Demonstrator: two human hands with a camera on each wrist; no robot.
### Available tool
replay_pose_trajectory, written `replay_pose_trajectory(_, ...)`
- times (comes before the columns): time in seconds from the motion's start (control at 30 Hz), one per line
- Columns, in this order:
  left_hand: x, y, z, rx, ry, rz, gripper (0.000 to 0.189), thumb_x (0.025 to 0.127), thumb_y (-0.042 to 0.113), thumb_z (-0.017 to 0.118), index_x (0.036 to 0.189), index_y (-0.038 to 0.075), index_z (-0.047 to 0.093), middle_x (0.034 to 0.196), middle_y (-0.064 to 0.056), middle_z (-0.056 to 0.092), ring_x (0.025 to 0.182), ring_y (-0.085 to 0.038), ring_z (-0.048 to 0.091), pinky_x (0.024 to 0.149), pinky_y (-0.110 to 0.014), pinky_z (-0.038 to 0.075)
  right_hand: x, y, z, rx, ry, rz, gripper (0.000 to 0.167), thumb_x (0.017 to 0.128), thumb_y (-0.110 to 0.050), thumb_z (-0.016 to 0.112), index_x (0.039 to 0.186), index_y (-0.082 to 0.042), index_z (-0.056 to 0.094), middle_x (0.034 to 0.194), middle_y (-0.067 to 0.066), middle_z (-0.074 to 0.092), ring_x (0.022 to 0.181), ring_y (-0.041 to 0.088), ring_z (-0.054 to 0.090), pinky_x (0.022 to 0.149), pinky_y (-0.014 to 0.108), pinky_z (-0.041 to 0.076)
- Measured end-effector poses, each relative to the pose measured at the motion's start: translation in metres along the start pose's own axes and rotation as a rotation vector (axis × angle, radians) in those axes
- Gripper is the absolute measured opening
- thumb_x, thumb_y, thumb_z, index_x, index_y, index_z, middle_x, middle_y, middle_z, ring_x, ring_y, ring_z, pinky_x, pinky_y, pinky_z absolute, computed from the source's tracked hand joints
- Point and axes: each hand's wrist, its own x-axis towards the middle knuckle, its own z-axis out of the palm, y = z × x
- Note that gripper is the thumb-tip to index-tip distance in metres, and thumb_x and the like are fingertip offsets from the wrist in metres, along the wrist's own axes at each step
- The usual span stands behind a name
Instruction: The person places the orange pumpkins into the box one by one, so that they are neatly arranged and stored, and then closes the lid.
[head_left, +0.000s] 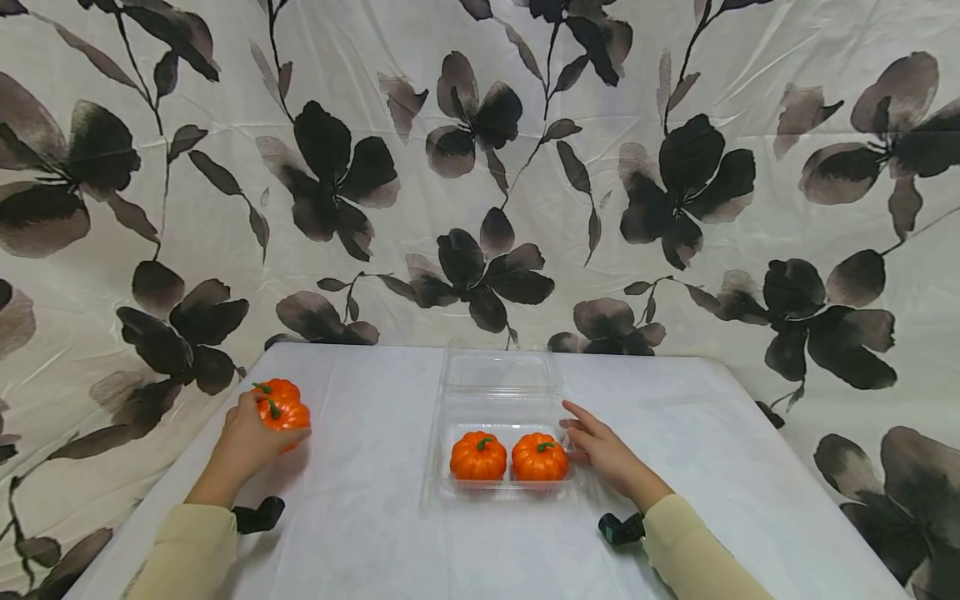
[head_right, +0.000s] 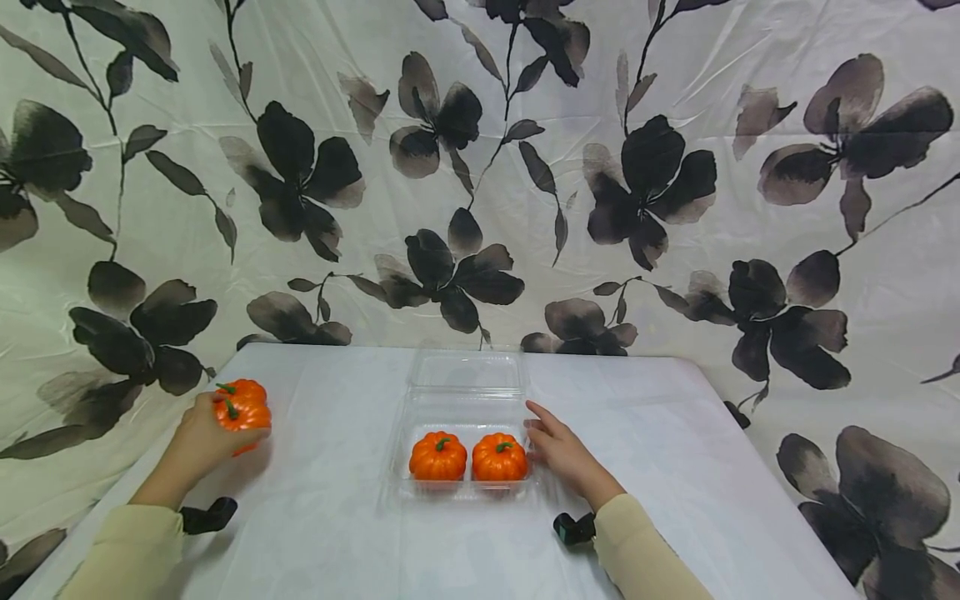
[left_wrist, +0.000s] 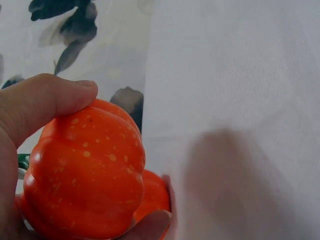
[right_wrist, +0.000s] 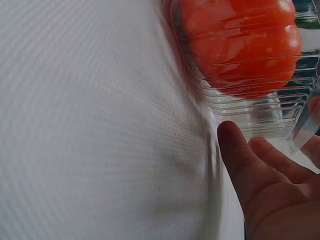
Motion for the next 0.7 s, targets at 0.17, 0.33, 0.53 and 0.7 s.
replay_pose_trajectory(0.17, 0.001, 0.006, 0.005, -0.009, 0.009, 0.033, 0.111, 0.074, 0.04, 0.078, 0.143, -0.014, 0.009, 0.135, -0.041, 0.027, 0.122, -0.054, 0.034, 0.104, -0.067, 0.035, -0.001, 0.0, 0.0, 0.005, -0.002, -0.004, 0.053, 0.103, -0.018, 0.042, 0.154, -0.018, 0.028, 0.148, 0.02, 0.044, 0.131, 0.036, 0.047, 0.102, 0.045, 0.048)
replay_pose_trajectory(0.33, 0.002, 0.01, 0.009, -0.013, 0.006, 0.067, 0.111, 0.075, 0.04, 0.079, 0.144, -0.013, 0.009, 0.136, -0.039, 0.026, 0.122, -0.053, 0.034, 0.104, -0.066, 0.036, -0.001, 0.0, 0.0, 0.003, -0.004, -0.01, 0.053, 0.103, -0.018, 0.042, 0.154, -0.018, 0.028, 0.148, 0.02, 0.044, 0.131, 0.037, 0.047, 0.101, 0.044, 0.049)
replay_pose_trajectory(0.53, 0.0, 0.015, 0.013, -0.021, -0.018, 0.106, 0.101, 0.078, 0.041, 0.077, 0.147, 0.0, 0.016, 0.138, -0.039, 0.023, 0.119, -0.053, 0.036, 0.098, -0.066, 0.04, 0.0, 0.001, -0.001, 0.0, -0.006, -0.011, 0.052, 0.103, -0.018, 0.042, 0.154, -0.018, 0.028, 0.148, 0.02, 0.044, 0.131, 0.037, 0.047, 0.101, 0.045, 0.049)
replay_pose_trajectory(0.7, 0.003, 0.019, 0.015, 0.006, -0.059, 0.083, 0.1, 0.078, 0.049, 0.076, 0.151, 0.009, 0.02, 0.142, -0.042, 0.018, 0.122, -0.057, 0.031, 0.094, -0.068, 0.042, 0.001, 0.002, -0.001, -0.004, -0.013, -0.011, 0.053, 0.103, -0.019, 0.042, 0.154, -0.019, 0.027, 0.149, 0.02, 0.043, 0.133, 0.038, 0.045, 0.103, 0.045, 0.048)
